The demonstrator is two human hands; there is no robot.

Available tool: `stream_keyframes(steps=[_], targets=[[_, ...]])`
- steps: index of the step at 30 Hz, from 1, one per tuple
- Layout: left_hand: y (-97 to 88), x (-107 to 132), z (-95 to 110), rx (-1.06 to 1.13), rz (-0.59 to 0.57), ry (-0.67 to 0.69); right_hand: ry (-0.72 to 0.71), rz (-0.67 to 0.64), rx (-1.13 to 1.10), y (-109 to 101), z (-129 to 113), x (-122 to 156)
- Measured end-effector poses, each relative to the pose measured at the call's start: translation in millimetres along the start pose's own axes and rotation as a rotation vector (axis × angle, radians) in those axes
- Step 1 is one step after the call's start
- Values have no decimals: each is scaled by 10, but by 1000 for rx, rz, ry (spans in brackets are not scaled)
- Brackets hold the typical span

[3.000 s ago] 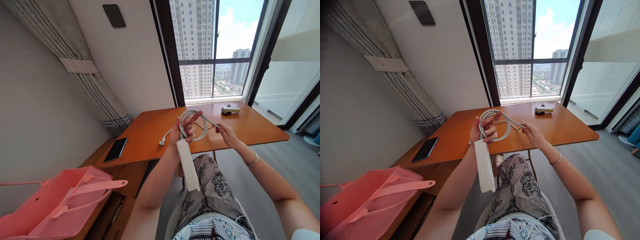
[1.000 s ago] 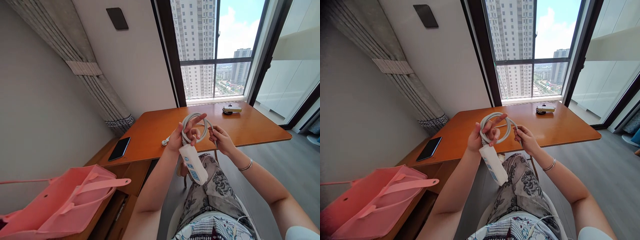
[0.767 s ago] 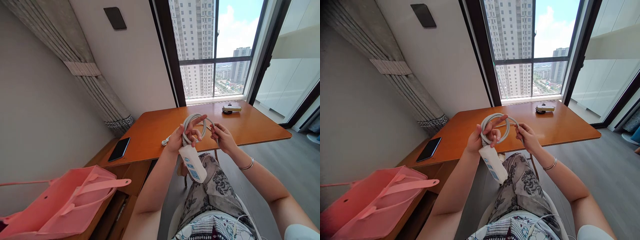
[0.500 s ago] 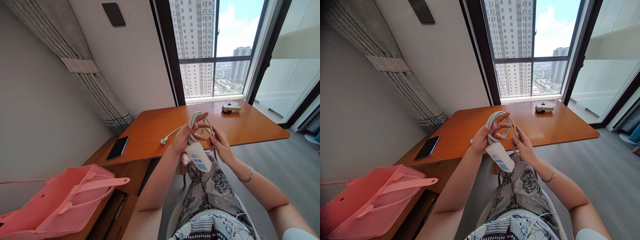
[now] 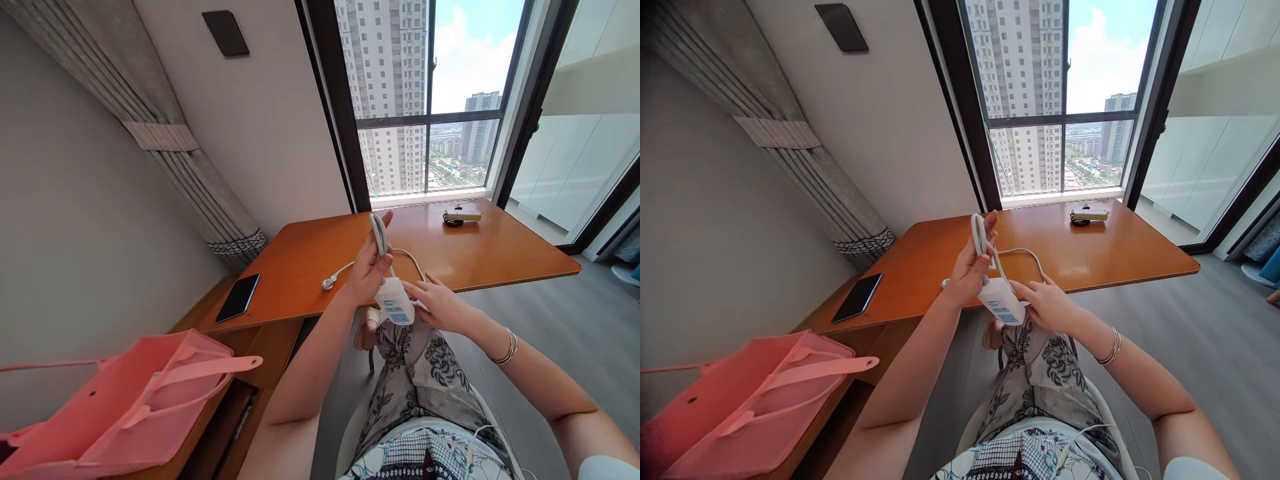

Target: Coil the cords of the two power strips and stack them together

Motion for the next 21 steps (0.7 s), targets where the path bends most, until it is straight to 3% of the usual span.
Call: stream_keyframes(steps=[5, 10, 13, 17, 21], targets=[[40, -11, -75, -133, -190, -62, -111, 185, 147, -320, 27, 15], [142, 21, -159, 170, -246, -249, -266, 312, 62, -674, -241, -77], [226, 90, -188, 304, -268, -383, -271, 369, -22, -868, -297, -165], [330, 178, -166, 495, -292, -548, -218, 347, -88, -1035, -217, -288], [407, 216, -84, 674, -423, -606, -142, 260, -148, -1071, -123, -366]])
Point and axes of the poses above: each hand's wrist, its own x-axis away from the middle knuckle, its own y-axis out of the palm, z = x × y, the point moved 4 cm from there along -x, towards the middle knuckle
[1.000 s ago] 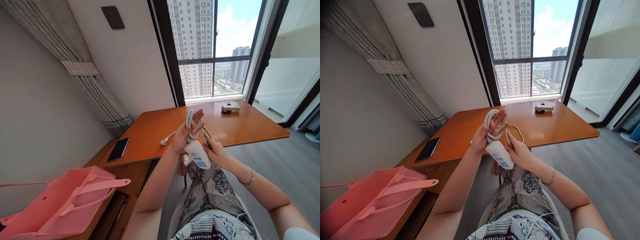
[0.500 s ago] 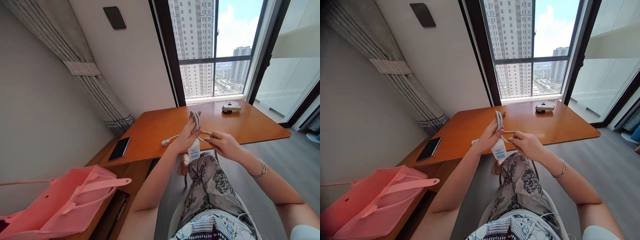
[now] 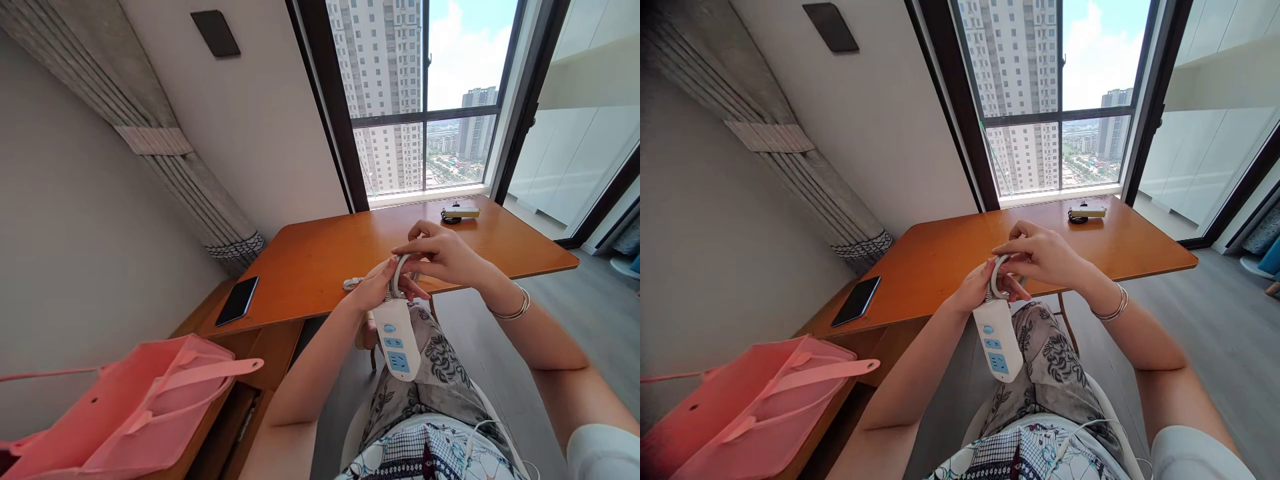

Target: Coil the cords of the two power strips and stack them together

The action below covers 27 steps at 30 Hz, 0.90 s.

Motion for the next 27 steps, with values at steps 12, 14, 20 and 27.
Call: stream_keyframes(steps=[12, 14, 20, 27], targets=[[25, 54, -15, 91, -93, -30, 142, -75, -343, 27, 249, 21], [20, 42, -38, 105, -90, -35, 156, -57, -408, 68, 335, 61], [33, 26, -9, 101, -119, -38, 181, 14, -436, 129, 435, 227], [-26, 37, 52, 140, -86, -3, 185, 182, -231, 145, 464, 323]])
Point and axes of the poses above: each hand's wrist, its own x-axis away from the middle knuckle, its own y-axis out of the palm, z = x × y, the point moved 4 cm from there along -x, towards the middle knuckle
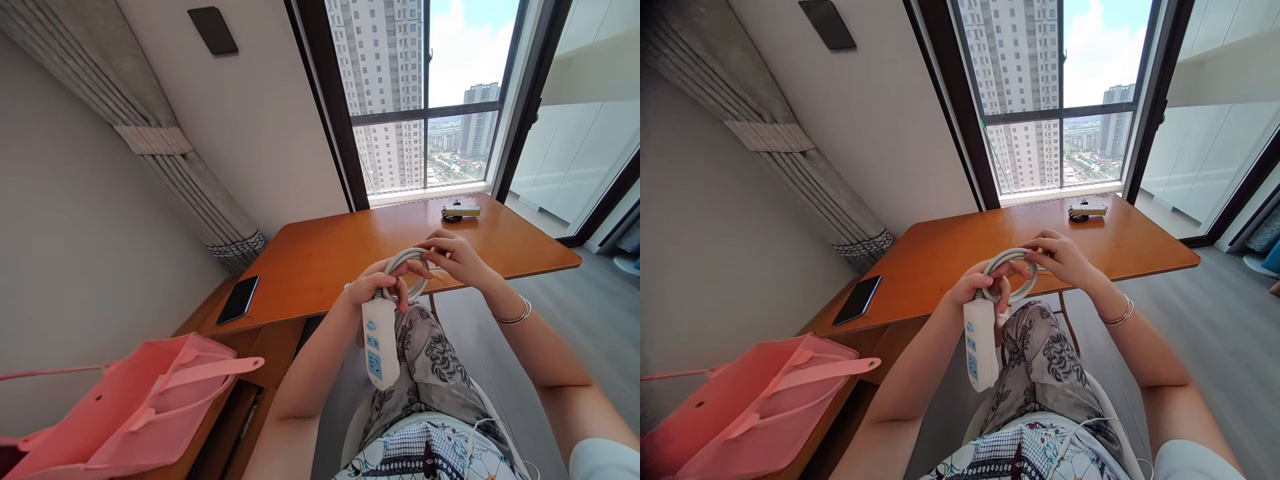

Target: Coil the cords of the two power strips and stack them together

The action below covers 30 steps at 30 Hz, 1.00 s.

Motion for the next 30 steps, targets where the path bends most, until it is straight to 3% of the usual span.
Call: stream_keyframes(steps=[4, 8, 12, 15, 18, 23, 26, 30], targets=[[-48, 19, 66, 105, 78, 118, 48, 5, -66, 168, 177, 101], [-86, 56, 289, 25, 267, 289, 168, -50, -76, 404, 385, 314], [-91, 72, 512, -83, 437, 465, 188, -221, 67, 631, 469, 558], [-131, 39, 519, -122, 492, 534, 139, -284, 238, 708, 414, 643], [-188, 8, 414, -146, 484, 557, 95, -362, 449, 700, 270, 597], [-173, -31, 213, -296, 373, 426, 64, -501, 768, 525, -23, 403], [-124, -70, 158, -383, 302, 364, -24, -509, 827, 418, -198, 301], [-112, -117, 125, -481, 268, 288, -136, -441, 738, 314, -417, 146]])
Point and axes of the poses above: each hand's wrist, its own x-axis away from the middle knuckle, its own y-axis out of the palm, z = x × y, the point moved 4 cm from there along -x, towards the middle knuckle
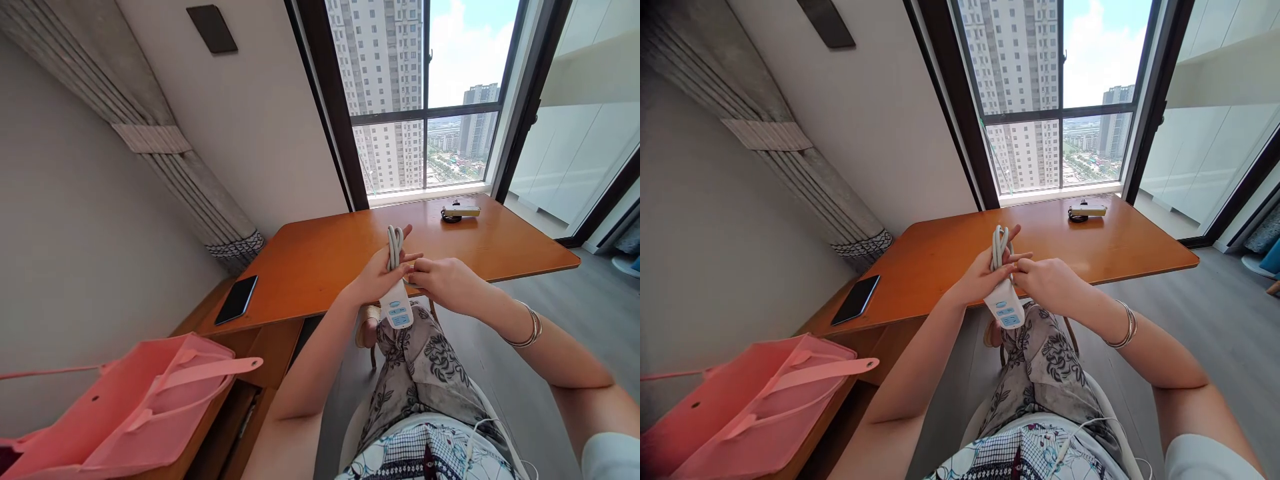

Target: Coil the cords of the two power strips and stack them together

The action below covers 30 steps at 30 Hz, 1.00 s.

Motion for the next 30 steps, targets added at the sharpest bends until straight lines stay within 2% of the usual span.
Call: stream_keyframes(steps=[2, 5, 9, 13, 18, 21, 23, 25, 27, 30], targets=[[1, -5, -17, -15, -18, -34, -12, 44, -70, -127, -7, -55], [26, 12, -49, 87, -72, -122, 19, 69, -146, -286, 23, -120], [117, 61, -100, 208, -191, -241, 66, 73, -232, -431, 115, -149], [232, 97, -150, 202, -353, -301, 78, 90, -343, -552, 206, -175], [297, 131, -133, 129, -482, -359, 41, -16, -475, -579, 285, -267], [322, 171, -67, 283, -549, -348, 10, -68, -681, -463, 394, -313], [317, 193, -46, 422, -526, -324, 6, -60, -878, -337, 474, -321], [293, 209, -60, 510, -455, -298, 25, 16, -1062, -205, 532, -306], [260, 222, -92, 542, -377, -282, 59, 156, -1165, -94, 552, -266], [199, 217, -119, 576, -274, -247, 128, 387, -1132, 19, 512, -175]])
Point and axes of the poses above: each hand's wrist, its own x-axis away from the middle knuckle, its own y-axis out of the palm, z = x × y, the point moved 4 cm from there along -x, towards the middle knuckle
